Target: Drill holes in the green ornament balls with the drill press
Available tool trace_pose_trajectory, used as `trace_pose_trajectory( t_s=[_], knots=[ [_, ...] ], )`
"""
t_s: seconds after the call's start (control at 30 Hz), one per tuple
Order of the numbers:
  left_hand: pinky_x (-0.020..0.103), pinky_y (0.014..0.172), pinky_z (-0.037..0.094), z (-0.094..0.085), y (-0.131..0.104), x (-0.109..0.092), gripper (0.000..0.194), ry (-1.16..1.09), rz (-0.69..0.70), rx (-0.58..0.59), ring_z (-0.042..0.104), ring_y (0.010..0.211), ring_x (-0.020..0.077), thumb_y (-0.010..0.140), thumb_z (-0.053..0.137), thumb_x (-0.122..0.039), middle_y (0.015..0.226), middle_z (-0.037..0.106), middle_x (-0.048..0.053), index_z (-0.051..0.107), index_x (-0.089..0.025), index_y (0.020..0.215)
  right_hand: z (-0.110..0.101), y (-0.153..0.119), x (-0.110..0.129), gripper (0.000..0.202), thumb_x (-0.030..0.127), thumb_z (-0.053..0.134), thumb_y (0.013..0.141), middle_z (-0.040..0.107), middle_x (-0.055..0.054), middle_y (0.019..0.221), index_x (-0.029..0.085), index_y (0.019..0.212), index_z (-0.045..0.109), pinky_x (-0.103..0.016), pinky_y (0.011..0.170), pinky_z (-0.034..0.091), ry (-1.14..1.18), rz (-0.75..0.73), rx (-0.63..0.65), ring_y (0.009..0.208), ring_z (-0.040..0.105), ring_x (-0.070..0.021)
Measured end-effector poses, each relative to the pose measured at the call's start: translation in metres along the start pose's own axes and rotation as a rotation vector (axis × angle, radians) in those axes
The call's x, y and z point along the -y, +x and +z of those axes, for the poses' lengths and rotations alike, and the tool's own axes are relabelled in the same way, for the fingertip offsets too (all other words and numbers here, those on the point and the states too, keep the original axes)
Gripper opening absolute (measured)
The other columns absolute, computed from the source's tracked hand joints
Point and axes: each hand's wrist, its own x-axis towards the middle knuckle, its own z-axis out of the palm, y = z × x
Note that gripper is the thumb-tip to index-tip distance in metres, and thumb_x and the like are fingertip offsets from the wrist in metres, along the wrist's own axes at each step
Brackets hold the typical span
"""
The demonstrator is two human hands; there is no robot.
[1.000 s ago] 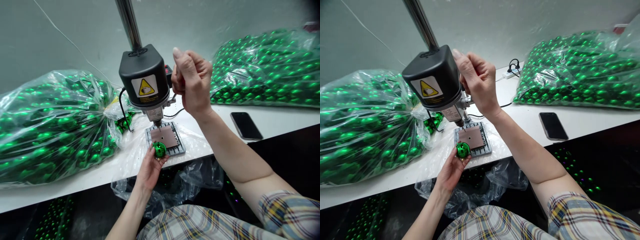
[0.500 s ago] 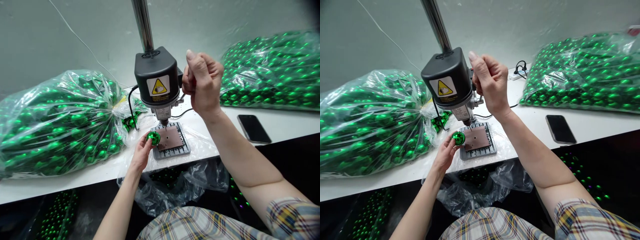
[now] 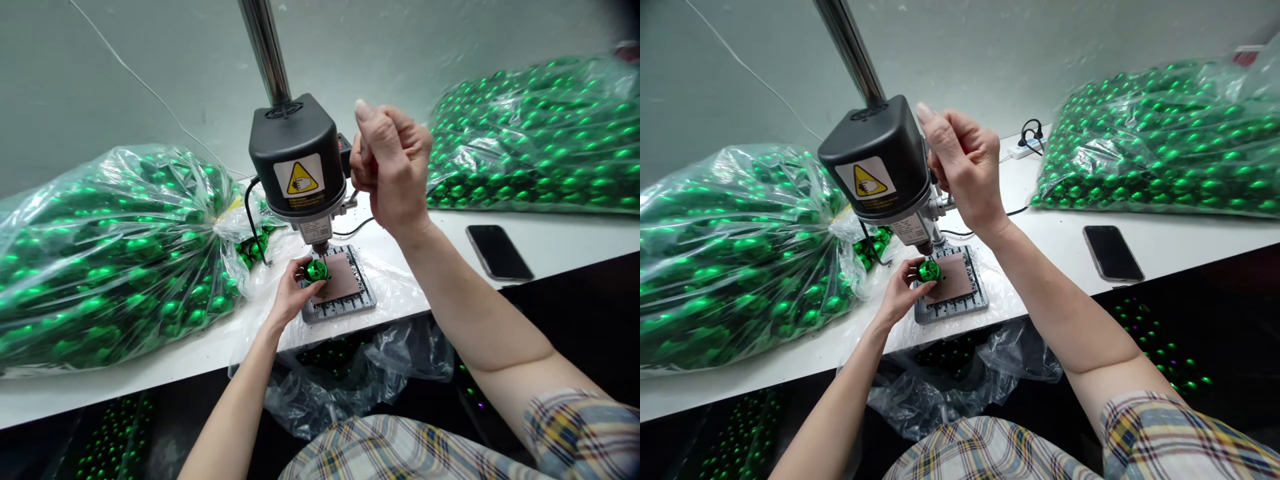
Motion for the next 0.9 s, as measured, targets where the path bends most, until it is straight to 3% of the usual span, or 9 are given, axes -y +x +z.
trace_pose_trajectory(
  t_s=[0.17,0.3,0.67,0.9],
  knots=[
    [0.038,0.091,0.051,0.006,0.005,0.001,0.048,0.213,0.193,0.015,0.061,0.104,0.0225,0.069,0.076,-0.019,0.112,0.060,0.007,0.064,-0.020,0.115,0.000,0.000,0.000,0.069,0.084,0.052,0.080,0.029,0.005,0.049,0.023,0.060,0.026,-0.030,0.040,0.023,-0.050,0.007,-0.003,0.043,0.025,-0.0091],
    [0.040,0.097,0.050,0.013,0.003,0.004,0.050,0.234,0.246,-0.003,0.060,0.111,0.0238,0.069,0.071,-0.015,0.116,0.057,0.007,0.062,-0.021,0.118,0.001,0.000,0.001,0.068,0.081,0.055,0.081,0.029,0.005,0.048,0.024,0.060,0.026,-0.030,0.040,0.025,-0.054,0.011,-0.007,0.043,0.025,-0.0096],
    [0.043,0.106,0.046,0.031,-0.011,0.009,0.053,0.102,0.140,-0.045,0.060,0.119,0.0269,0.081,0.073,-0.031,0.127,0.063,0.011,0.055,-0.020,0.130,0.000,0.000,0.000,0.064,0.071,0.064,0.083,0.030,0.006,0.048,0.023,0.059,0.030,-0.029,0.041,0.025,0.006,-0.003,-0.014,0.042,0.027,-0.0090],
    [0.046,0.115,0.040,0.029,-0.009,0.017,0.057,0.016,0.088,-0.064,0.056,0.130,0.0291,0.088,0.066,-0.036,0.137,0.061,0.014,0.050,-0.020,0.141,0.000,-0.001,0.001,0.063,0.067,0.068,0.083,0.030,0.006,0.048,0.023,0.059,0.029,-0.028,0.041,0.023,0.048,-0.025,0.008,0.041,0.026,-0.0077]
  ],
)
